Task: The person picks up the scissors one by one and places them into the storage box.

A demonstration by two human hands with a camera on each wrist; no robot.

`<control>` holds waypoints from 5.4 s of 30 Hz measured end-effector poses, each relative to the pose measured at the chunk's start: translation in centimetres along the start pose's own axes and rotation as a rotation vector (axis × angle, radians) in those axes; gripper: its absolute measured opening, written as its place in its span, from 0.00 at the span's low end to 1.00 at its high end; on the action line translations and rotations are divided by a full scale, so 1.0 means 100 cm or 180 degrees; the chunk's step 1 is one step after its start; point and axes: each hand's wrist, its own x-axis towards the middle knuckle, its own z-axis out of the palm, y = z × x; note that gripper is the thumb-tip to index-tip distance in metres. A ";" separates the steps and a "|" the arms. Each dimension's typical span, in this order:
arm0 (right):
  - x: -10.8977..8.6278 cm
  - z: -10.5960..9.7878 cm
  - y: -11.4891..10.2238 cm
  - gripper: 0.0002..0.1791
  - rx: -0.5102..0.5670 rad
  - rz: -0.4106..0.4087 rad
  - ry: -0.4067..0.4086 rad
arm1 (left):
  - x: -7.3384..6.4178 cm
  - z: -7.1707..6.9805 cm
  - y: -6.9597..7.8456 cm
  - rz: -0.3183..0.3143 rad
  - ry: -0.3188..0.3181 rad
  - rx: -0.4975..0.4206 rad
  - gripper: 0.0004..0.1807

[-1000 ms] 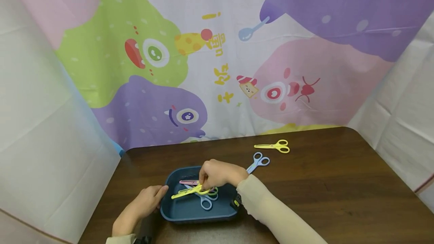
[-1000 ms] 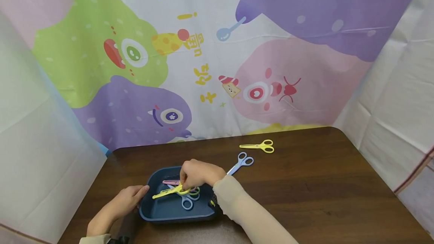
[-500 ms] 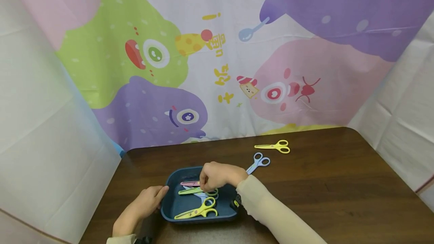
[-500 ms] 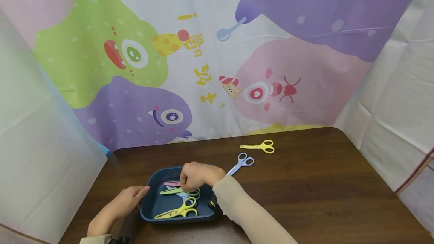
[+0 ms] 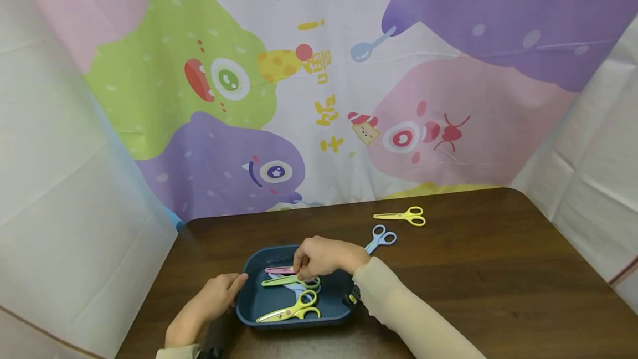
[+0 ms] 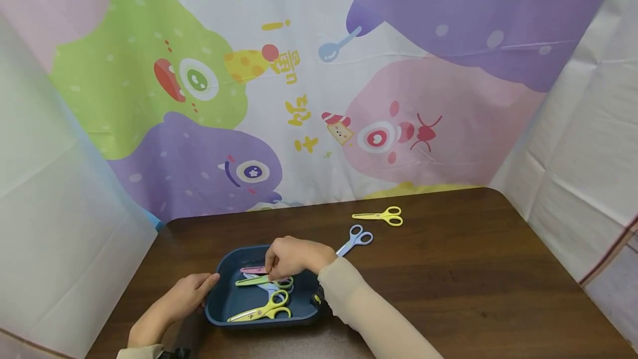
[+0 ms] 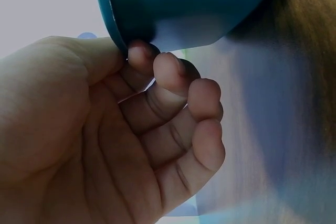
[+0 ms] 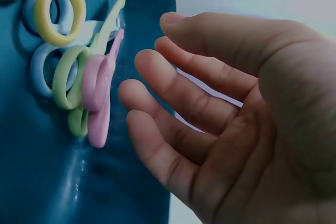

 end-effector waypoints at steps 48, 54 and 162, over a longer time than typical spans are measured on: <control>-0.109 -0.056 0.028 0.16 -0.0776 -0.0396 0.1005 | -0.001 0.006 -0.007 0.0045 0.0005 -0.0188 0.19; -0.121 -0.063 0.039 0.19 -0.0968 -0.0420 0.1198 | -0.001 0.004 -0.006 0.0048 0.0019 -0.0207 0.19; -0.122 -0.044 0.152 0.23 -0.0716 0.0291 0.1338 | -0.001 -0.002 -0.008 -0.0029 -0.0257 -0.0521 0.24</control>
